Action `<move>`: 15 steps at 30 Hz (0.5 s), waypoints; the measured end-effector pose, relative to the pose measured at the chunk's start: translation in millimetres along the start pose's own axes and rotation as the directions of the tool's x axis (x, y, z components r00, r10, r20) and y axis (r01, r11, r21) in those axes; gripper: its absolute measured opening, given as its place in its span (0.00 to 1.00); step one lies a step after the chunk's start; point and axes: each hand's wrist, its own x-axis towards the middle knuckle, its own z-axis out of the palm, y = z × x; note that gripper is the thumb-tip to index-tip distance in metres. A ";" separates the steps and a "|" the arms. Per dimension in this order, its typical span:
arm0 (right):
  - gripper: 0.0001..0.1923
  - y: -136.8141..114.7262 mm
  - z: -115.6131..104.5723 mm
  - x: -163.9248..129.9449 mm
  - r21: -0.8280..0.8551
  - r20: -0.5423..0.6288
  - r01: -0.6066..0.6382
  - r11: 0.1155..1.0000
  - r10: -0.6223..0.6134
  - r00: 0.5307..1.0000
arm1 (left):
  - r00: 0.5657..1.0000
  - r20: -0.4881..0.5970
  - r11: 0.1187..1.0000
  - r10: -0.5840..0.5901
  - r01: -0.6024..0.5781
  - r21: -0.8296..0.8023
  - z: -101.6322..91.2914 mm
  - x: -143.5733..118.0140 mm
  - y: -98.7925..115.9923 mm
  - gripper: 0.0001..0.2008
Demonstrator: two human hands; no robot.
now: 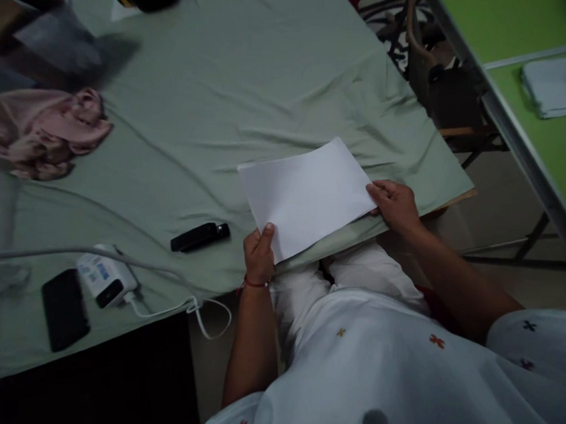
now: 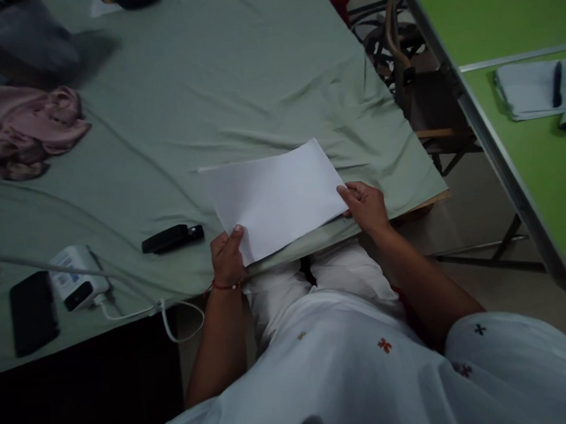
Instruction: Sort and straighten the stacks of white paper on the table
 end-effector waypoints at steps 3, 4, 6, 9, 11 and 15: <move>0.19 -1.9 -2.8 4.0 0.023 0.068 -0.043 0.999 0.041 0.997 | 1.000 0.008 0.998 0.021 -0.021 0.057 -1.2 -0.5 -2.0 0.21; 0.17 -1.5 -3.3 4.5 0.030 0.081 -0.047 0.998 0.045 0.996 | 0.999 0.007 0.996 0.031 -0.031 0.088 -1.3 -0.5 -2.3 0.21; 0.15 0.3 -3.6 3.8 0.013 0.079 -0.023 1.000 0.022 0.997 | 0.997 -0.013 0.981 0.077 -0.073 0.181 -0.9 -0.1 -2.4 0.21; 0.14 2.8 -2.4 -0.6 -0.101 0.038 0.069 0.993 -0.065 0.997 | 0.977 -0.073 0.906 0.201 -0.157 0.392 0.2 1.8 -2.0 0.17; 0.13 3.7 -1.5 -3.9 -0.170 0.014 0.119 0.978 -0.118 0.993 | 0.954 -0.130 0.846 0.271 -0.171 0.505 0.7 3.6 -1.9 0.14; 0.14 5.1 -1.2 -6.9 -0.220 0.011 0.161 0.962 -0.163 0.987 | 0.917 -0.196 0.757 0.348 -0.151 0.636 2.0 4.7 -2.0 0.21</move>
